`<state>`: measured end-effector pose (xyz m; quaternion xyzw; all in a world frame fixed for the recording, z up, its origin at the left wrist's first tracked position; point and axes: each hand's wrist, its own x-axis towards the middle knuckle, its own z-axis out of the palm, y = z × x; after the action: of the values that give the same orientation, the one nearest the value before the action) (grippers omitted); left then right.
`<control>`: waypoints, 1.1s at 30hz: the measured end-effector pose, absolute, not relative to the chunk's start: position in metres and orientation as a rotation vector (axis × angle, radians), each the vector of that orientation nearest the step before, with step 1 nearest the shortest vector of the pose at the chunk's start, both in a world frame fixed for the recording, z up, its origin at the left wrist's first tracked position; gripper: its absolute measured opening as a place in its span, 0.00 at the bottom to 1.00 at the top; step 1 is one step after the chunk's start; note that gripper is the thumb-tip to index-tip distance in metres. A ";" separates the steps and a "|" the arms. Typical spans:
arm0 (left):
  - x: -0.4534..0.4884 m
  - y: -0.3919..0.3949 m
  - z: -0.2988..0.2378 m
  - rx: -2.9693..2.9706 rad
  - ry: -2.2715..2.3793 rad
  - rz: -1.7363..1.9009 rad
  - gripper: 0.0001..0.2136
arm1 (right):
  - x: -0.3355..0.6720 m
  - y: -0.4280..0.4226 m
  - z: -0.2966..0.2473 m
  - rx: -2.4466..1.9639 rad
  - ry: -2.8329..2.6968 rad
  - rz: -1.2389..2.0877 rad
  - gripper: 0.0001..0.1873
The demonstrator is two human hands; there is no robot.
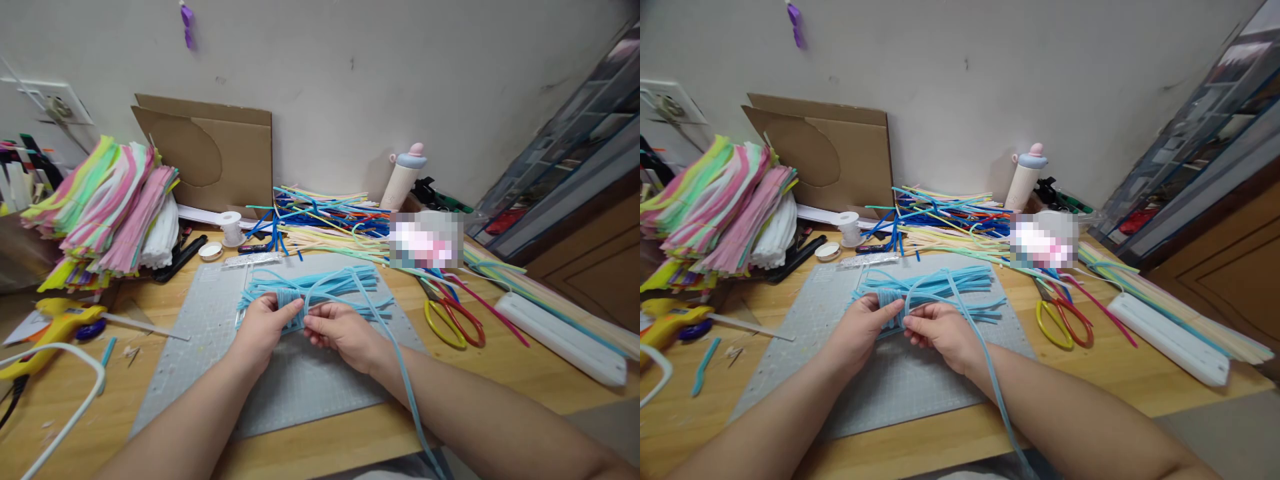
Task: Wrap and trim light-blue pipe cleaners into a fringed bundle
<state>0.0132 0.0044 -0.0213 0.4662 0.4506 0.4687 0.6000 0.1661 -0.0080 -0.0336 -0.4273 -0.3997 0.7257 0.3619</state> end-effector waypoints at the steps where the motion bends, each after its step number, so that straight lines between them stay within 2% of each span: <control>1: 0.013 0.004 -0.022 1.101 1.060 1.087 0.10 | 0.166 -0.008 -0.033 -1.103 -1.039 1.874 0.15; 13: 0.015 -0.001 -0.025 1.055 1.019 0.957 0.12 | 0.164 -0.008 -0.028 -1.159 -1.142 1.769 0.16; 18: 0.013 0.001 -0.028 1.071 1.089 0.990 0.11 | 0.167 -0.009 -0.024 -1.236 -1.411 1.688 0.14; 24: 0.012 0.003 -0.021 1.029 1.105 1.011 0.11 | 0.186 -0.008 -0.005 -1.248 -1.682 0.818 0.12; 27: 0.015 -0.001 -0.018 1.018 0.969 0.919 0.12 | 0.193 -0.002 0.000 -1.182 -1.770 0.608 0.17; 29: 0.017 -0.003 -0.017 1.011 0.929 0.878 0.12 | 0.194 0.004 -0.005 -1.138 -1.864 0.665 0.13; 33: 0.018 -0.005 -0.017 1.022 0.923 0.814 0.12 | 0.193 0.012 -0.019 -1.046 -1.759 1.113 0.07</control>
<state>0.0185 -0.0046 -0.0169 0.4582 0.4138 0.3650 0.6969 0.1926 0.0117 -0.0187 -0.4125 -0.6938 0.4390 0.3947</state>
